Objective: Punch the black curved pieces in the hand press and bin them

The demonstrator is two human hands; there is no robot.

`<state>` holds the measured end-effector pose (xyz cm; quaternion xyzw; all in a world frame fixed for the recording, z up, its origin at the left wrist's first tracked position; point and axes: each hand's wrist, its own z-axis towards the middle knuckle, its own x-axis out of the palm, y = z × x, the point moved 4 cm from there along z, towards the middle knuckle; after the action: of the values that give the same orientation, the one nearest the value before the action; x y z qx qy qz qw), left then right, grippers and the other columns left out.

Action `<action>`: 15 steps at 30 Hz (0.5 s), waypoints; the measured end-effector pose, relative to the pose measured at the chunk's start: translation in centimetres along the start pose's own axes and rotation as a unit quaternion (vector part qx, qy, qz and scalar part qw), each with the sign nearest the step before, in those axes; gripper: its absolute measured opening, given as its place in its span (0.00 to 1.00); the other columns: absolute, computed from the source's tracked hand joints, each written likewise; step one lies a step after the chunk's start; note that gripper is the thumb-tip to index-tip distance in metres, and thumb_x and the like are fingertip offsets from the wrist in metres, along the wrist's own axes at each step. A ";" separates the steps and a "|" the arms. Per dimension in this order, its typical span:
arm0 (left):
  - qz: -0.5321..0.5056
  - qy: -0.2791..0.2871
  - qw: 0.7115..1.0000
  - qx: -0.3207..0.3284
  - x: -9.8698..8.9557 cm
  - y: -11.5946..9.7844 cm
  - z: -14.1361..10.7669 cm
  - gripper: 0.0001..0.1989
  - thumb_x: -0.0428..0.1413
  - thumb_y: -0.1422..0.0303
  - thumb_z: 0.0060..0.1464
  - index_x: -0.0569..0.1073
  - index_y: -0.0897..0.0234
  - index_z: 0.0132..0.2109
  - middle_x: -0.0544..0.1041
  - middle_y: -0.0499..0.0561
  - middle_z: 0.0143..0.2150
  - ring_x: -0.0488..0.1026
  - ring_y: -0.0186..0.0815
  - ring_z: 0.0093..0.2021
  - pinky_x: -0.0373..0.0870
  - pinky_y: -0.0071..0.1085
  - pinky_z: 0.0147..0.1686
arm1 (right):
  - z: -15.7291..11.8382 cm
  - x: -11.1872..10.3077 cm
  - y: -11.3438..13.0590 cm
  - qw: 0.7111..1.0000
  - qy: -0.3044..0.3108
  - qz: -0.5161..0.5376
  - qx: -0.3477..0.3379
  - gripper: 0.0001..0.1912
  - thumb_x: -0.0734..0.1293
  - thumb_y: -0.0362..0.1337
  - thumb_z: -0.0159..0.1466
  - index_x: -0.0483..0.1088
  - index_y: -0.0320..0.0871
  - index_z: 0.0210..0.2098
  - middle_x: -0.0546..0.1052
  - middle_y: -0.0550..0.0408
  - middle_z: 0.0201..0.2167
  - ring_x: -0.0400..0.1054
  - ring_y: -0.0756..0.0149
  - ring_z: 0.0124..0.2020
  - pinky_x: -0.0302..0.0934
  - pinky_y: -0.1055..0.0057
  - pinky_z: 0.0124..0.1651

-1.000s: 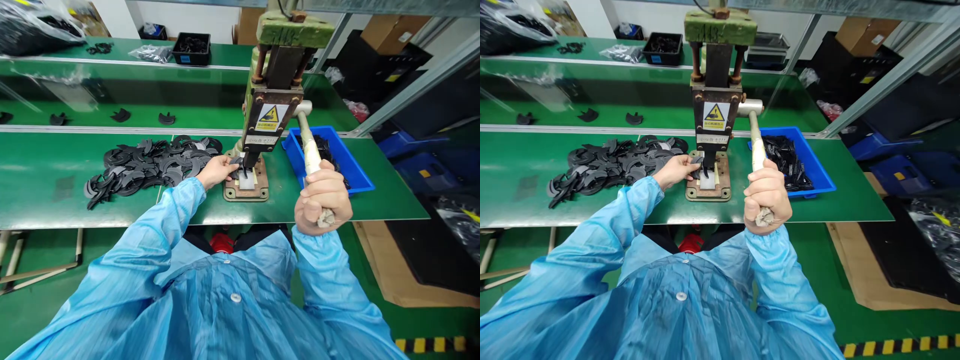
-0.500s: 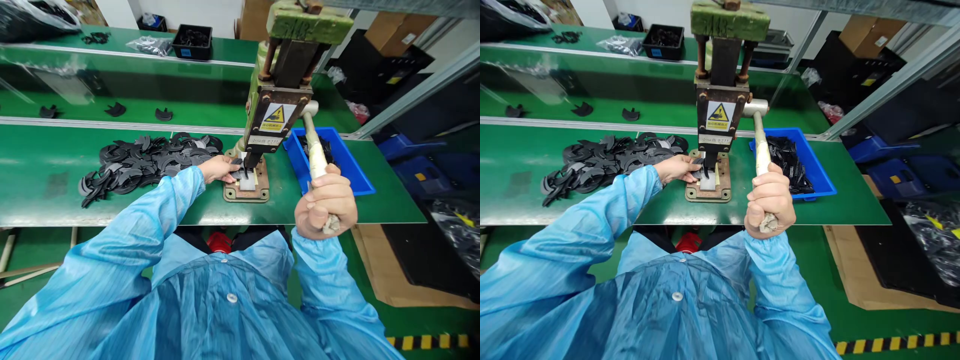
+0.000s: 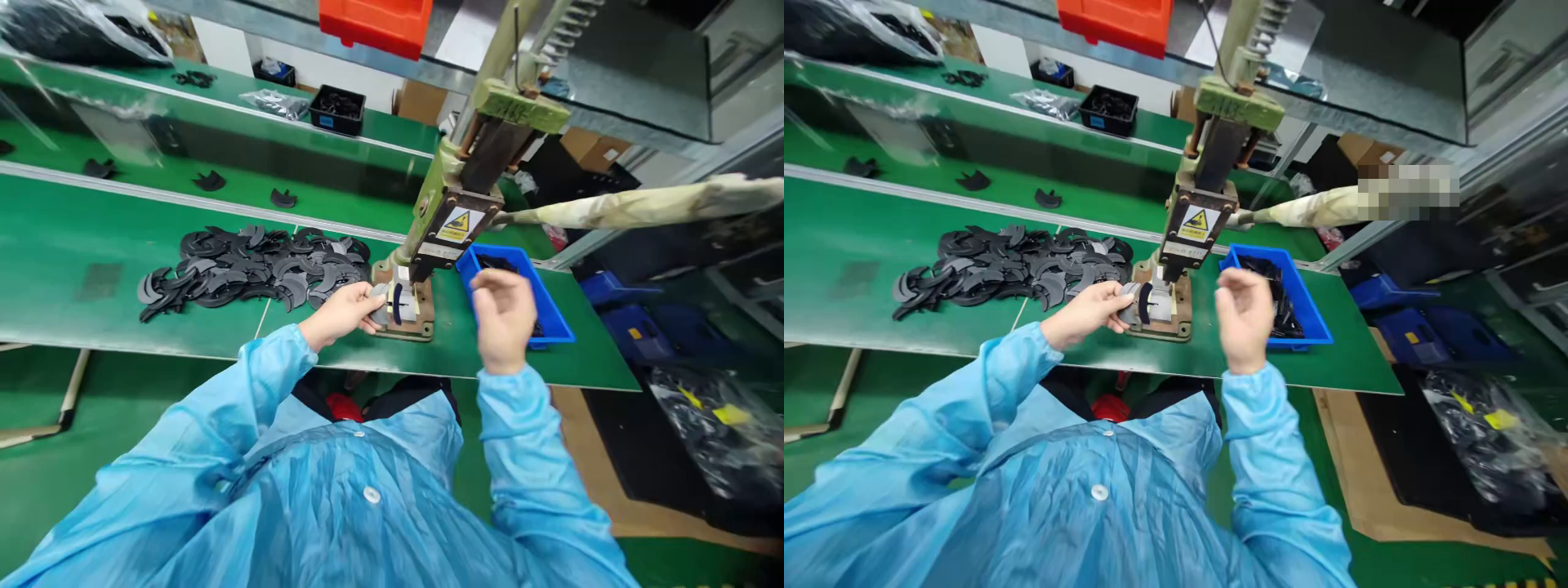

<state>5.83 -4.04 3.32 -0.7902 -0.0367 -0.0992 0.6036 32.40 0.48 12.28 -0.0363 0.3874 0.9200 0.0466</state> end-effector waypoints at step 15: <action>-0.012 0.100 0.995 -0.019 2.4 -0.2 -5.4 0.27 0.73 0.47 0.54 0.69 0.62 0.36 0.77 0.47 0.23 0.77 0.33 0.19 0.73 0.23 0.19 | -12.7 8.0 -1.7 0.987 0.124 0.000 0.100 0.09 0.70 0.47 0.71 0.74 0.48 0.42 0.82 0.55 0.39 0.77 0.63 0.39 0.75 0.63 0.46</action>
<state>7.56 -9.37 5.35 -0.7871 0.0165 -0.1852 0.5882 25.07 -6.97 1.44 -0.1453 0.4804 0.8649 0.0013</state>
